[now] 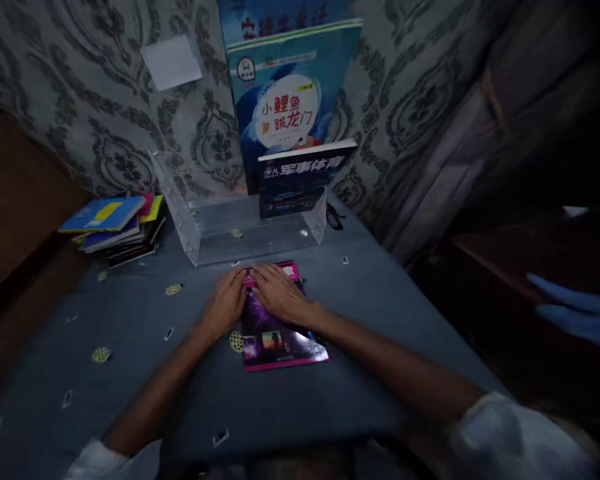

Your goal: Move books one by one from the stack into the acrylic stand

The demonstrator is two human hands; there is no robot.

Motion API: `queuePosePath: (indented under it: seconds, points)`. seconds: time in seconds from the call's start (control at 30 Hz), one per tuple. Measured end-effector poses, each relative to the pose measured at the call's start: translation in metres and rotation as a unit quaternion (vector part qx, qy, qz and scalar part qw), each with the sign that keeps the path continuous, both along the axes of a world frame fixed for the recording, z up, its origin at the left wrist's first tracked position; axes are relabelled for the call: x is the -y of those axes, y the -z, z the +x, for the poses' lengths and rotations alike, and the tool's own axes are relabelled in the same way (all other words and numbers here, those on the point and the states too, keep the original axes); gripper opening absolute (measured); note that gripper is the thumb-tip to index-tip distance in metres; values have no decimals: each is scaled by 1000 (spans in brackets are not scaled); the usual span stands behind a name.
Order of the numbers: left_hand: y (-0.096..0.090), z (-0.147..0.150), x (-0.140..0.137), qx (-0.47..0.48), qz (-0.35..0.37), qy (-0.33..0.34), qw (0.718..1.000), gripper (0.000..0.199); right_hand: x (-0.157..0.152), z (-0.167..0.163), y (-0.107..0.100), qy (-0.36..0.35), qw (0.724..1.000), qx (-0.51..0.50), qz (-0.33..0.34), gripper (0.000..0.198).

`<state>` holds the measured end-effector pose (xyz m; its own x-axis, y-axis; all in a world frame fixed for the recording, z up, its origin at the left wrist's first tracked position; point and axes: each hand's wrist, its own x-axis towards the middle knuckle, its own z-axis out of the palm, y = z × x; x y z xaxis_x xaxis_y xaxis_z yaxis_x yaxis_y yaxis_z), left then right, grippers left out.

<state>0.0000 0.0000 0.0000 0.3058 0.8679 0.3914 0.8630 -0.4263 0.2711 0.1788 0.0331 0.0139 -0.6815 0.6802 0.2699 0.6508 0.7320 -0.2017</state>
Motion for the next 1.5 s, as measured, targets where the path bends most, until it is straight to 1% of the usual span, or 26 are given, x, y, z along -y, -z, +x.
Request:
queuePosePath:
  seconds: [0.27,0.47,0.63,0.83,0.93,1.07,1.3,1.5]
  points:
    - [1,-1,0,-14,-4,-7,1000,37,-4,23,5,34,999,-20,-12,44]
    - [-1,0,2,-8,3,-7,1000,38,-6,48,10,65,997,-42,9,43]
    - [1,-1,1,-10,-2,-9,1000,40,-7,60,20,92,991,-92,9,43]
    - [-1,-3,-5,-22,-5,13,1000,38,-5,65,32,90,988,-128,-10,45]
    - [-5,3,-9,-41,-16,33,998,38,-1,67,34,87,987,-132,-16,45]
    - [-9,18,-16,-48,-27,75,996,40,6,68,33,86,987,-137,-25,46]
    - [-8,50,-38,-52,-47,142,987,41,18,70,30,79,985,-149,-41,47]
    - [-8,65,-45,-52,-74,167,982,44,26,73,29,73,984,-153,-55,48]
